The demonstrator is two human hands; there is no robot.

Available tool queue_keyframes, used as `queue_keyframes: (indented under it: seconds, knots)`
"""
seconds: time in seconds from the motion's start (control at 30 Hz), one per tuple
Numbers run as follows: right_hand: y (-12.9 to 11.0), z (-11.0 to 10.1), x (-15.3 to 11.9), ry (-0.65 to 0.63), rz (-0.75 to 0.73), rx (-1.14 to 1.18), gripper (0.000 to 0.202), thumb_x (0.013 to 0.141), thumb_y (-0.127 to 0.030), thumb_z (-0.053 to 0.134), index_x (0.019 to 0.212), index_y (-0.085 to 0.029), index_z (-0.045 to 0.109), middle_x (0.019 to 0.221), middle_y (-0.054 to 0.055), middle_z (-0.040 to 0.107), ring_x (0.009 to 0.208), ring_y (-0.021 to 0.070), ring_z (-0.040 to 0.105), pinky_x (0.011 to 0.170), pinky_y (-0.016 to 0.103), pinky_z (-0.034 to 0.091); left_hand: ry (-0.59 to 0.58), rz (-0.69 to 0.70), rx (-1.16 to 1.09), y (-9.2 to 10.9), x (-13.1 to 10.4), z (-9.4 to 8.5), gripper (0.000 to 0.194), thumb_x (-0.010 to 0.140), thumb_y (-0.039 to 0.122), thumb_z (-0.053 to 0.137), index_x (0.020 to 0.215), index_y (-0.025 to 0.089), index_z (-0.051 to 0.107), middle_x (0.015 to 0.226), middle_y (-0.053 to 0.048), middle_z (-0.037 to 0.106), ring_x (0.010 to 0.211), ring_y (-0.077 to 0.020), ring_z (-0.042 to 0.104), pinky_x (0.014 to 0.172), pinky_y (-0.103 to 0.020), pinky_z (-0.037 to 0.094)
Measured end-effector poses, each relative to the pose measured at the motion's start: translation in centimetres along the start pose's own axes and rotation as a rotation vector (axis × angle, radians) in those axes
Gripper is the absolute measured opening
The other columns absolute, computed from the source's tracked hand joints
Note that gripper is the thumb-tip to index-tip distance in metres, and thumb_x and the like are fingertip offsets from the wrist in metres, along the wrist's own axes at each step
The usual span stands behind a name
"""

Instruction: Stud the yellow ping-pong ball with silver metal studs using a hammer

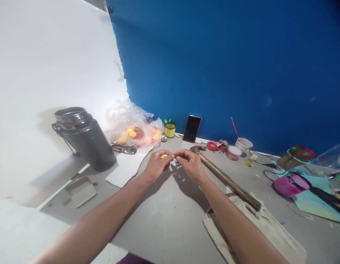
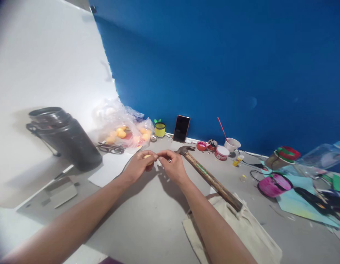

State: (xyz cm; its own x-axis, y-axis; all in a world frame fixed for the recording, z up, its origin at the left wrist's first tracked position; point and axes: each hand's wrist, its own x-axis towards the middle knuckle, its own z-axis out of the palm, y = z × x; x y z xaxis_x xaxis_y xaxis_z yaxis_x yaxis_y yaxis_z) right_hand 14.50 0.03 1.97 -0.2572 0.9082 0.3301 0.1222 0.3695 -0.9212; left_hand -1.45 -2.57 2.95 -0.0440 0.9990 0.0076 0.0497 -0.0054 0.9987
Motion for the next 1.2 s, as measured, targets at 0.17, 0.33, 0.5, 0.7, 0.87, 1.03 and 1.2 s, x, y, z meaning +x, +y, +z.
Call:
queue_keyframes:
  seconds: [0.17, 0.33, 0.5, 0.7, 0.87, 1.03, 1.2]
  knots:
    - [0.0, -0.1, 0.1, 0.038, 0.075, 0.095, 0.018, 0.076, -0.036, 0.074, 0.076, -0.019, 0.076, 0.070, 0.002, 0.071, 0.064, 0.0152, 0.058, 0.061, 0.027, 0.046, -0.016, 0.029, -0.046, -0.2, 0.1, 0.0, 0.023, 0.076, 0.038, 0.070, 0.068, 0.017, 0.065, 0.047, 0.005, 0.044, 0.047, -0.0095, 0.041, 0.049, -0.024, 0.031]
    - [0.4, -0.4, 0.6, 0.107, 0.241, 0.359, 0.029, 0.066, -0.043, 0.082, 0.077, -0.018, 0.072, 0.070, 0.001, 0.070, 0.056, 0.0110, 0.052, 0.050, 0.023, 0.039, -0.200, -0.011, -0.364, 0.0, -0.1, 0.1, 0.030, 0.071, 0.033, 0.075, 0.094, 0.015, 0.067, 0.064, 0.003, 0.057, 0.057, -0.0108, 0.054, 0.055, -0.023, 0.041]
    - [-0.2, -1.1, 0.7, 0.084, 0.354, 0.605, 0.041, 0.056, -0.041, 0.093, 0.081, -0.018, 0.069, 0.075, 0.002, 0.070, 0.059, 0.0095, 0.051, 0.048, 0.020, 0.035, -0.071, 0.051, -0.105, 0.5, -0.3, 0.1, 0.039, 0.068, 0.025, 0.079, 0.102, 0.017, 0.062, 0.089, -0.002, 0.070, 0.057, -0.0094, 0.057, 0.056, -0.025, 0.047]
    - [-0.8, -1.1, 0.1, -0.145, 0.387, 0.634, 0.040, 0.058, -0.043, 0.095, 0.077, -0.018, 0.069, 0.073, 0.000, 0.068, 0.058, 0.0081, 0.050, 0.049, 0.019, 0.034, -0.040, 0.192, 0.117, 0.3, 0.1, -0.3, 0.030, 0.071, 0.025, 0.075, 0.093, 0.019, 0.056, 0.096, -0.001, 0.070, 0.065, -0.0101, 0.056, 0.059, -0.023, 0.048]
    - [-0.5, -1.0, -0.1, -0.176, 0.431, 0.572, 0.041, 0.057, -0.044, 0.096, 0.077, -0.018, 0.071, 0.074, 0.001, 0.068, 0.063, 0.0101, 0.055, 0.052, 0.021, 0.035, 0.008, 0.316, 0.328, -0.2, 0.0, -0.2, 0.024, 0.071, 0.021, 0.069, 0.090, 0.020, 0.055, 0.082, 0.003, 0.061, 0.071, -0.0129, 0.055, 0.064, -0.024, 0.045]
    - [-0.3, -1.0, 0.0, -0.182, 0.417, 0.504, 0.037, 0.058, -0.044, 0.094, 0.077, -0.019, 0.073, 0.074, 0.001, 0.069, 0.063, 0.0103, 0.055, 0.056, 0.023, 0.036, -0.020, 0.314, 0.411, -0.4, -0.5, 0.1, 0.015, 0.076, 0.025, 0.064, 0.086, 0.021, 0.053, 0.074, 0.005, 0.054, 0.066, -0.0125, 0.048, 0.061, -0.025, 0.039]
    - [-0.4, -0.8, 0.0, -0.196, 0.404, 0.458, 0.034, 0.058, -0.042, 0.093, 0.074, -0.019, 0.073, 0.073, 0.000, 0.069, 0.063, 0.0099, 0.052, 0.057, 0.024, 0.036, -0.025, 0.316, 0.444, -0.6, -0.7, 0.3, 0.013, 0.077, 0.026, 0.062, 0.085, 0.021, 0.053, 0.074, 0.005, 0.053, 0.066, -0.0130, 0.045, 0.062, -0.026, 0.038]
